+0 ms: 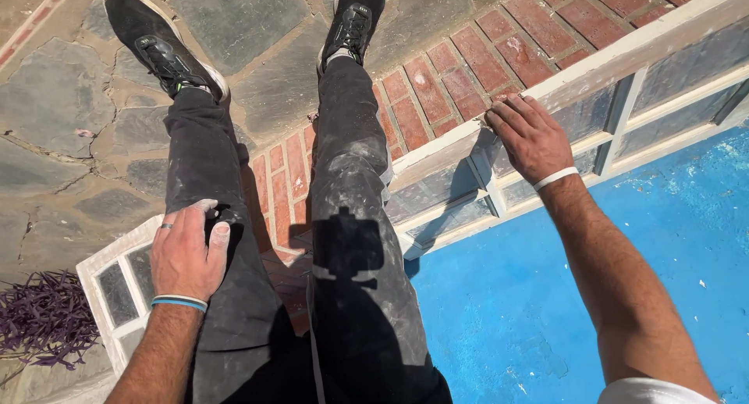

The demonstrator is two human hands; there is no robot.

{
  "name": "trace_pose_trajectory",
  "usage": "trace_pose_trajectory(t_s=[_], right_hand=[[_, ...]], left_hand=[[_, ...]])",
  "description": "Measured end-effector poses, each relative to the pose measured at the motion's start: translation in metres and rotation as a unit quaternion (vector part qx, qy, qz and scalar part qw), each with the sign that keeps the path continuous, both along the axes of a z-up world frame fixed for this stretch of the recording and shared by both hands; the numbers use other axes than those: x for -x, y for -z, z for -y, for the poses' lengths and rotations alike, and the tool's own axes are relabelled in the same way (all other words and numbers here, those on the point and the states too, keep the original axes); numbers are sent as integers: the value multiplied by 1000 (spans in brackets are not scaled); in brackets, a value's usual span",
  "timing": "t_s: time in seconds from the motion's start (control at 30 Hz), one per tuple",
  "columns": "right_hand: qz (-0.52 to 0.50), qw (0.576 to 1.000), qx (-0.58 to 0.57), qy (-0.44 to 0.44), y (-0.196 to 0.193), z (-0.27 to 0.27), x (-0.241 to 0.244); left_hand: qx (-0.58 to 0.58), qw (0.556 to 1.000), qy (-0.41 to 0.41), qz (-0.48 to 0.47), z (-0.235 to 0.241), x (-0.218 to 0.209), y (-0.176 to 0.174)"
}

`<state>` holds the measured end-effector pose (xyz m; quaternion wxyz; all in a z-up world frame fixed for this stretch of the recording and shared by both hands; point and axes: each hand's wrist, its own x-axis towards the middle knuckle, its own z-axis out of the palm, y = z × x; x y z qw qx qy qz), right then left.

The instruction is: Sanding the wooden frame of a window using sandpaper.

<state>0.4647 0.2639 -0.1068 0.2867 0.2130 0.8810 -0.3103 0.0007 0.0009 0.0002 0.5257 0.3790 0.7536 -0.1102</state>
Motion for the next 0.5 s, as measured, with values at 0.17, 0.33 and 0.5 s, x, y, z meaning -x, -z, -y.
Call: trace_pose_trajectory(t_s=[0.17, 0.33, 0.5], right_hand=[[-78, 993, 82, 35, -15, 86, 39], [-47, 997, 45, -32, -1, 16, -1], [-13, 999, -1, 50, -7, 22, 9]], left_hand=[[12, 1000, 0, -4, 3, -8, -1], [22, 1000, -4, 3, -5, -7, -1], [32, 999, 4, 5, -8, -10, -1]])
